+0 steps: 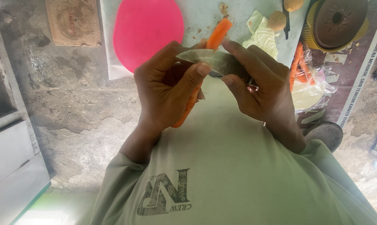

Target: The person holds a carrot in the left hand and uses a small knife in the right hand to peel the carrot over a white cutting board. The person rotates the carrot and continues peeling along its length, producing thin carrot peelings that fall onto the board.

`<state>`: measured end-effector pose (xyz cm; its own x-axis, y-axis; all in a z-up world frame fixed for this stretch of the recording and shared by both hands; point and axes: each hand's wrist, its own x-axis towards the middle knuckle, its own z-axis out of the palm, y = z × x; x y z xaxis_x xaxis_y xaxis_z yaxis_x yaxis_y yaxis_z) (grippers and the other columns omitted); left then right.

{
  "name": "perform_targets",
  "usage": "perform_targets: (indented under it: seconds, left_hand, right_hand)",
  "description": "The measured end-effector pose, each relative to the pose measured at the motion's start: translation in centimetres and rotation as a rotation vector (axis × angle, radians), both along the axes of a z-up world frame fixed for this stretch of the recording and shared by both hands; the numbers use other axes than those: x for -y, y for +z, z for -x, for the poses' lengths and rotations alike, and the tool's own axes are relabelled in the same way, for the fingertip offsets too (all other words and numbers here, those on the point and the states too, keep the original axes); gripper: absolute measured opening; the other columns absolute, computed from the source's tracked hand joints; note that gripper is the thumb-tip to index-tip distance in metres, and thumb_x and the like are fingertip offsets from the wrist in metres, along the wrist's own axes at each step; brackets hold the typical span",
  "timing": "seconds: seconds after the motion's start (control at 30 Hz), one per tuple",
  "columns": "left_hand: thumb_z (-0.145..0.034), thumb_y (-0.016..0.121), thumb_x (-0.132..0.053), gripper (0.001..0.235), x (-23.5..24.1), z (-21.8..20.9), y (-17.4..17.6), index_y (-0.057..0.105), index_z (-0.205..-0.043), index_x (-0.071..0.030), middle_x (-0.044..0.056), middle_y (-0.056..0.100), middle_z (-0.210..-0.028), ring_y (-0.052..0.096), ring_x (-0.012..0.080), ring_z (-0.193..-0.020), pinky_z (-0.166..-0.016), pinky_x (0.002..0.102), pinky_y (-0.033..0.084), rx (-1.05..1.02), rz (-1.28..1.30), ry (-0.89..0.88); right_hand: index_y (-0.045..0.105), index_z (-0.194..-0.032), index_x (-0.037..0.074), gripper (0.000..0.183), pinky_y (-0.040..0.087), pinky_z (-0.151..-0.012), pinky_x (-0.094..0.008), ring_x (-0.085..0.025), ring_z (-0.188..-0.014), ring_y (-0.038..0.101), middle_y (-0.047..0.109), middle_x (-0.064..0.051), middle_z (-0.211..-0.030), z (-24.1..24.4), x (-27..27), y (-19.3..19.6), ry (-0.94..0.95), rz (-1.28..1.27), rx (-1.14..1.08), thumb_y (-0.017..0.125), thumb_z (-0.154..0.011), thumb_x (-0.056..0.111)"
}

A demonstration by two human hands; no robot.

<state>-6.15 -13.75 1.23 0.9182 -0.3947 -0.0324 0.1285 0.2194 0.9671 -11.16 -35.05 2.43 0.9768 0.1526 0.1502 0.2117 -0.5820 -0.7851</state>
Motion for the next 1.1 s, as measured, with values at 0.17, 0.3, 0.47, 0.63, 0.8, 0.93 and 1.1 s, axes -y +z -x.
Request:
perform_targets:
  seconds: [0.17,0.3,0.47,0.63,0.8,0.93,1.1]
  left_hand:
    - [-0.109,0.07,-0.018,0.029,-0.4,-0.1,0.1,0.065,-0.126,0.004,0.006,0.07,-0.078,0.066,0.0068,-0.057,-0.05,0.022,0.057,0.023,-0.008,-0.008]
    - [-0.109,0.07,-0.018,0.023,-0.5,0.0,0.0,0.065,-0.117,0.002,0.005,0.068,-0.075,0.065,0.0072,-0.055,-0.049,0.023,0.055,-0.028,0.018,-0.017]
    - [-0.109,0.069,-0.018,0.019,-0.7,0.2,-0.3,0.064,-0.111,0.0,0.005,0.068,-0.076,0.066,0.0084,-0.056,-0.049,0.023,0.057,-0.088,0.034,-0.009]
    - [-0.111,0.066,-0.008,0.016,-1.8,0.1,-0.4,0.058,-0.122,0.002,0.01,0.067,-0.101,0.067,0.0099,-0.073,-0.062,0.025,0.058,-0.025,0.038,-0.138]
    - [-0.117,0.053,-0.009,0.04,-1.4,0.0,-0.5,0.044,-0.155,-0.002,0.01,0.063,-0.132,0.065,0.0101,-0.081,-0.066,0.024,0.057,-0.082,0.101,-0.212]
    - [-0.118,0.051,-0.009,0.041,-1.4,0.2,-0.8,0.043,-0.158,-0.002,0.011,0.066,-0.132,0.065,0.0094,-0.076,-0.065,0.023,0.057,-0.104,0.012,-0.223]
    - [-0.117,0.052,-0.01,0.045,-1.4,0.3,-0.5,0.041,-0.16,-0.003,0.011,0.066,-0.13,0.064,0.0081,-0.073,-0.065,0.023,0.055,-0.143,-0.009,-0.229]
  right_hand:
    - [0.057,-0.148,0.0,0.048,0.039,-0.058,-0.027,-0.013,-0.064,0.05,0.054,-0.006,-0.08,0.3,-0.5,-0.5,-0.025,0.007,-0.012,0.07,-0.111,0.028]
    - [0.053,-0.151,0.002,0.047,0.043,-0.065,-0.025,-0.011,-0.071,0.052,0.057,-0.005,-0.088,0.6,-0.8,-0.8,-0.037,0.007,0.047,0.071,-0.116,0.027]
    - [0.05,-0.151,0.006,0.047,0.043,-0.065,-0.026,-0.014,-0.072,0.05,0.056,-0.006,-0.089,0.6,-1.1,-1.7,0.001,-0.027,0.138,0.073,-0.11,0.011]
    - [0.058,-0.149,0.01,0.04,0.046,-0.067,-0.025,-0.013,-0.075,0.053,0.056,-0.007,-0.091,0.9,-1.3,-2.0,-0.052,0.02,0.103,0.073,-0.112,0.002]
    - [0.058,-0.151,0.008,0.043,0.043,-0.065,-0.026,-0.013,-0.071,0.051,0.054,-0.006,-0.086,0.3,-1.9,-1.8,-0.144,0.063,0.127,0.074,-0.112,0.004]
    - [0.056,-0.15,0.008,0.039,0.044,-0.066,-0.026,-0.013,-0.073,0.052,0.056,-0.006,-0.089,1.1,-2.2,-2.2,-0.186,0.104,0.113,0.072,-0.115,0.005]
    - [0.054,-0.156,0.005,0.04,0.038,-0.062,-0.025,-0.011,-0.07,0.047,0.056,-0.007,-0.09,1.5,-1.4,-3.2,-0.312,0.13,0.091,0.066,-0.118,0.005]
